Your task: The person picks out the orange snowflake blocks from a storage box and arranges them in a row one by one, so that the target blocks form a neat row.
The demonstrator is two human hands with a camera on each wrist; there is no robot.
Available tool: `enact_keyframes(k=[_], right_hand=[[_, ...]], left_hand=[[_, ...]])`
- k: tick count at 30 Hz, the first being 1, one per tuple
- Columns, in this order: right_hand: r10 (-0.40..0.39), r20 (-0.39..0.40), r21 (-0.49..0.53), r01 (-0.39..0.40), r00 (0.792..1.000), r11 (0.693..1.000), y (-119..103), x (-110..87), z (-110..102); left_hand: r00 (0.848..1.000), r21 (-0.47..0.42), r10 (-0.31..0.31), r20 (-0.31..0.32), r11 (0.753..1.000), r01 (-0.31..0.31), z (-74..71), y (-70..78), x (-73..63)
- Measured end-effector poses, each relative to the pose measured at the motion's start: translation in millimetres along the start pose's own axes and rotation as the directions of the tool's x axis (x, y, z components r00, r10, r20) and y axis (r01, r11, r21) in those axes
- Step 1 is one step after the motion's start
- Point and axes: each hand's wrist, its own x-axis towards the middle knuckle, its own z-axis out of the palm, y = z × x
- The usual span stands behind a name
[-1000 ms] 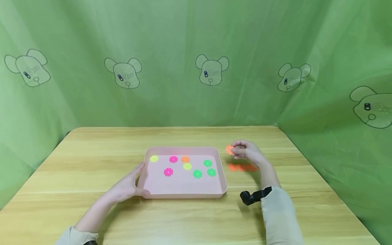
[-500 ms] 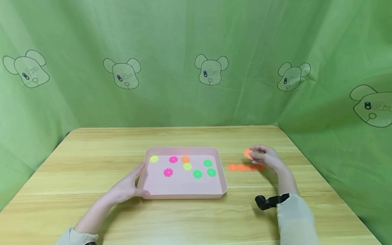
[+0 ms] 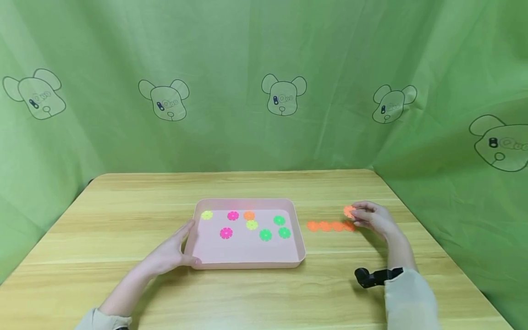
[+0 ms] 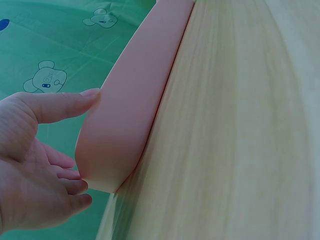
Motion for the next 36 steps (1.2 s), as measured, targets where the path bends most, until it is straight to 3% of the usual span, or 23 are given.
enact_keyframes(k=[16, 22, 27, 36], right_hand=[[0.087, -0.142, -0.214, -0.117, 0.986, 0.970, 14, -14.1, -18], [0.079, -0.182, -0.345, -0.139, 0.980, 0.928, 19, -13.9, -22], [0.080, -0.205, -0.452, -0.167, 0.975, 0.876, 21, -14.3, -22], [0.087, -0.227, -0.568, -0.204, 0.970, 0.797, 16, -14.9, -18]], left_hand=[[1.000, 0.005, 0.008, -0.005, 1.000, -0.008, -1.6, -1.5, -2.0], [1.000, 0.002, 0.010, -0.002, 1.000, -0.010, -0.3, -0.9, -1.2], [1.000, 0.008, 0.007, 0.003, 1.000, -0.008, 0.5, -0.8, -0.9], [1.000, 0.001, 0.009, 0.004, 1.000, -0.009, 1.2, 0.0, -0.6]])
